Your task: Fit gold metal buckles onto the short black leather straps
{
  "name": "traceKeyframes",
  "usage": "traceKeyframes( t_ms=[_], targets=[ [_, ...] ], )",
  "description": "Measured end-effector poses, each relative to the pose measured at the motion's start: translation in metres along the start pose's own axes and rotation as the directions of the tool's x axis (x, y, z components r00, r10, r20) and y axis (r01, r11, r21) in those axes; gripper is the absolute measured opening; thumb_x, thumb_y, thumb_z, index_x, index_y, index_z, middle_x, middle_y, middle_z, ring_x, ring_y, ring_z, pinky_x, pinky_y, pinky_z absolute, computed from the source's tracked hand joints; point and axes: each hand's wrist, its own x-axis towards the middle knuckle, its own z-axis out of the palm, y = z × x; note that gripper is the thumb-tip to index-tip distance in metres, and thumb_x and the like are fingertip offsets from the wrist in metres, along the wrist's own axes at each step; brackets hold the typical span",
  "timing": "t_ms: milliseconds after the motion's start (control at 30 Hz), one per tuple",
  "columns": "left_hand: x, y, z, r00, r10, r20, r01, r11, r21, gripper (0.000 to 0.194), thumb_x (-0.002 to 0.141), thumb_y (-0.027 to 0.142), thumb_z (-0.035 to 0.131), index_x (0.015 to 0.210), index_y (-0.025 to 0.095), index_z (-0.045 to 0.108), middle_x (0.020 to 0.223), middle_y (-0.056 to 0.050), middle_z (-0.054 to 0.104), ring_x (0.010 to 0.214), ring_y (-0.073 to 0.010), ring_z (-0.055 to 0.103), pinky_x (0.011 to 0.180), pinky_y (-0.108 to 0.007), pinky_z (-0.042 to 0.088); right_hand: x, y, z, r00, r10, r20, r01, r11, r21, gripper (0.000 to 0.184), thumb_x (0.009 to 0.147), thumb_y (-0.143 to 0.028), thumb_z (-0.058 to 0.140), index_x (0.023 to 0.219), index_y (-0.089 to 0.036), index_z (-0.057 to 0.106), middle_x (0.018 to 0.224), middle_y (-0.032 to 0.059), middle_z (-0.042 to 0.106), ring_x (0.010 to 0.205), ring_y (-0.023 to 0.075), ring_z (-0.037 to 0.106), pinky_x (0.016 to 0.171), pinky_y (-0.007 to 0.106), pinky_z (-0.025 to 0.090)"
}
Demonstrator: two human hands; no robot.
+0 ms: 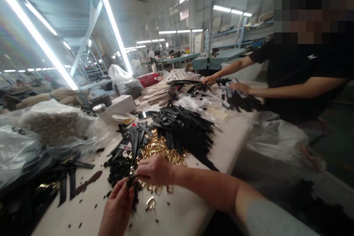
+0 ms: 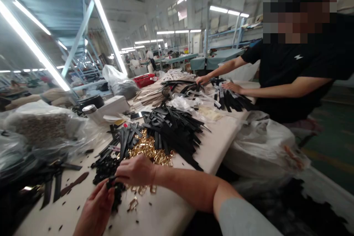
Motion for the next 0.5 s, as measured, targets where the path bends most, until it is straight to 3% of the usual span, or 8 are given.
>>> traceKeyframes(
  t_ms=[67,167,367,500],
  targets=[
    [-0.006,0.006,0.005,0.999,-0.043,0.023,0.046,0.994,-0.103,0.045,0.034,0.03,0.096,0.072,0.021,0.074,0.073,-0.001,0.071,0.055,-0.0082,0.06,0.055,-0.009,0.052,0.0,-0.002,-0.004,0.999,0.011,-0.03,-0.011,1.0,-0.019,0.032,0.096,-0.041,0.043,0.081,-0.02,0.062,0.078,-0.0009,0.065,0.065,0.0086,0.057,0.052,0.023,0.032],
    [-0.009,0.012,0.012,0.999,-0.011,0.037,0.017,0.988,-0.154,0.05,0.033,0.028,0.098,0.074,0.016,0.072,0.067,0.0,0.067,0.053,-0.0052,0.058,0.054,-0.008,0.05,0.001,-0.004,-0.003,0.999,-0.034,-0.031,0.034,0.999,-0.007,0.039,0.099,-0.041,0.037,0.079,-0.018,0.061,0.075,-0.0004,0.061,0.064,0.0083,0.053,0.054,0.024,0.027],
    [-0.004,0.01,0.009,0.999,0.004,0.038,0.001,0.993,-0.118,0.045,0.038,0.028,0.097,0.07,0.016,0.068,0.062,0.002,0.063,0.05,-0.0039,0.054,0.046,-0.007,0.044,0.0,-0.002,0.003,0.999,-0.054,-0.002,0.054,0.998,0.03,0.041,0.101,-0.038,0.032,0.078,-0.016,0.058,0.075,-0.0001,0.056,0.063,0.0085,0.047,0.055,0.026,0.023],
    [-0.005,0.009,0.006,0.999,0.033,0.022,-0.032,0.998,-0.056,0.045,0.04,0.031,0.097,0.071,0.015,0.069,0.064,0.001,0.065,0.052,-0.0049,0.057,0.051,-0.009,0.048,-0.001,-0.001,0.004,0.998,-0.056,0.018,0.055,0.998,0.009,0.039,0.101,-0.036,0.032,0.079,-0.016,0.057,0.076,-0.0002,0.056,0.063,0.0087,0.046,0.054,0.026,0.021]
  ],
)
